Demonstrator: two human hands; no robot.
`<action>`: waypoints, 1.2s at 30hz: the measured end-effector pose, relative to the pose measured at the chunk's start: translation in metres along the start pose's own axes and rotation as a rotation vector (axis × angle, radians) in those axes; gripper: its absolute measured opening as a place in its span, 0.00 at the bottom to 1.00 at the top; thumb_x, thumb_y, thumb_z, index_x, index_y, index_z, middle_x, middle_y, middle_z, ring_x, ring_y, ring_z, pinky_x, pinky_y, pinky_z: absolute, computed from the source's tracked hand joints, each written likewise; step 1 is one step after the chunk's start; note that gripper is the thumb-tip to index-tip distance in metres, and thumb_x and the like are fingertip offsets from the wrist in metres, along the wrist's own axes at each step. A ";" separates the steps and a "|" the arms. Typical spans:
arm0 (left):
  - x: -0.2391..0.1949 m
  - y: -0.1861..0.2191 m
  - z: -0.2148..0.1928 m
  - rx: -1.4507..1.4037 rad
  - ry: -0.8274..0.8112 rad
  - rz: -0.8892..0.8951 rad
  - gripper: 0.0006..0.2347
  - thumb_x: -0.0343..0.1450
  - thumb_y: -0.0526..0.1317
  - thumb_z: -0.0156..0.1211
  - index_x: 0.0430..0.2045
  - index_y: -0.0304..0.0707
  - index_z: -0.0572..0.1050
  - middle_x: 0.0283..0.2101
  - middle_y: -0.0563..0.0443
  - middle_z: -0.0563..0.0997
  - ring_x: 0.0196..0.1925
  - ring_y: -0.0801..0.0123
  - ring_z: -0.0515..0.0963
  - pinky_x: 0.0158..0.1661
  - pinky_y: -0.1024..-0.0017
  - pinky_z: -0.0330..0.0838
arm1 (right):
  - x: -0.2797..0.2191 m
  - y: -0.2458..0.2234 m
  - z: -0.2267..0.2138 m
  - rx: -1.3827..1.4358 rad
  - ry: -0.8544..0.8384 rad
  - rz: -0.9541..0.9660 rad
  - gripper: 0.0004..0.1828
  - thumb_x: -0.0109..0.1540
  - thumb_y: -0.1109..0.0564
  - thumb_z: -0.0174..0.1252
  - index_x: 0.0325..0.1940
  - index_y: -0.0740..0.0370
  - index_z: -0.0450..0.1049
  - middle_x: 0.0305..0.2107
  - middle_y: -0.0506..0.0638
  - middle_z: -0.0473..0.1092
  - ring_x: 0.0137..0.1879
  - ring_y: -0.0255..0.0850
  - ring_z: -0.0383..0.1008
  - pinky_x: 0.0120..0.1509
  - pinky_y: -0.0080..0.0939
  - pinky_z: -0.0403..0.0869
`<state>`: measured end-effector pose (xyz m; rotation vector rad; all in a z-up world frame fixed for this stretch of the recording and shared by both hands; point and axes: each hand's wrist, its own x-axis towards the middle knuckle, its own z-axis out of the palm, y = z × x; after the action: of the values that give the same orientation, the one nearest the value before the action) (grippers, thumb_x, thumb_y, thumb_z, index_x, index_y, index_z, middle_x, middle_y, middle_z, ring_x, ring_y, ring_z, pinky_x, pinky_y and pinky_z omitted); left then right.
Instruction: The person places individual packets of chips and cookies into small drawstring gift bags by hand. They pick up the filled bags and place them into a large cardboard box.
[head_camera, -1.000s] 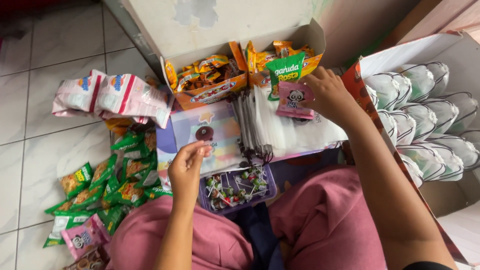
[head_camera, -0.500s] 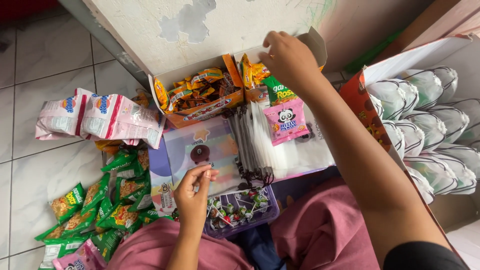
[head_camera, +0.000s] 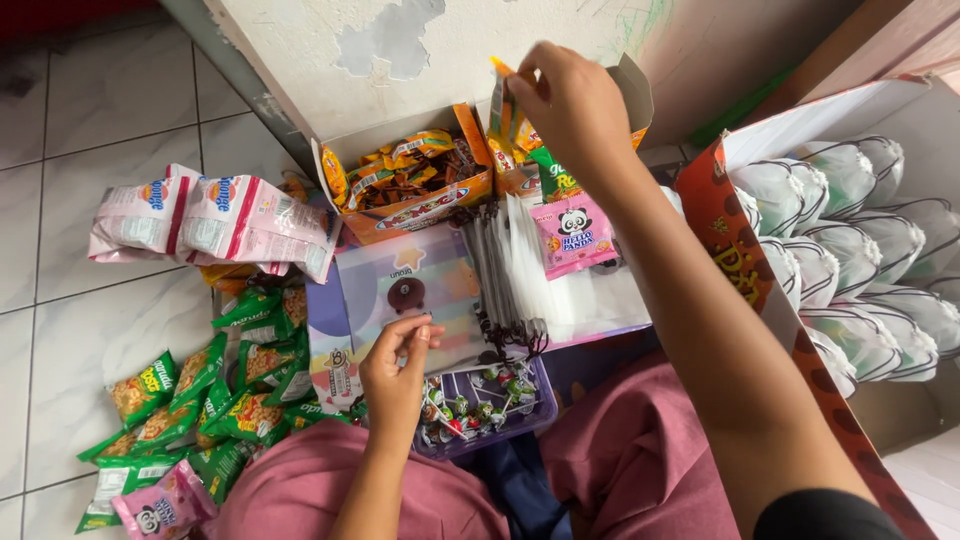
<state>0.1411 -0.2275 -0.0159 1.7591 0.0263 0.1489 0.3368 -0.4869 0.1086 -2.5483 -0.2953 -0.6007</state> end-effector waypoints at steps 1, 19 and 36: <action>-0.001 0.001 0.001 -0.004 0.003 0.003 0.05 0.73 0.34 0.57 0.38 0.36 0.79 0.36 0.47 0.87 0.33 0.70 0.86 0.41 0.75 0.82 | -0.025 -0.012 -0.012 -0.003 0.001 -0.005 0.08 0.69 0.55 0.58 0.37 0.60 0.72 0.27 0.49 0.72 0.28 0.41 0.68 0.28 0.43 0.63; -0.032 -0.010 0.011 -0.610 -0.351 -0.312 0.22 0.71 0.43 0.65 0.59 0.39 0.73 0.51 0.42 0.81 0.52 0.66 0.78 0.55 0.67 0.75 | -0.322 -0.071 0.033 1.090 0.024 0.414 0.18 0.70 0.59 0.47 0.64 0.68 0.64 0.44 0.61 0.72 0.50 0.48 0.75 0.47 0.44 0.78; -0.058 -0.005 0.035 -0.744 -0.484 -0.252 0.24 0.78 0.52 0.45 0.66 0.39 0.67 0.66 0.41 0.72 0.63 0.62 0.75 0.55 0.70 0.75 | -0.316 -0.048 0.062 1.289 -0.063 0.604 0.12 0.66 0.56 0.61 0.44 0.63 0.66 0.27 0.50 0.68 0.26 0.33 0.68 0.25 0.27 0.66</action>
<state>0.0880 -0.2665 -0.0324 0.9987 -0.1425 -0.4090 0.0658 -0.4432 -0.0667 -1.2796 0.0847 -0.0132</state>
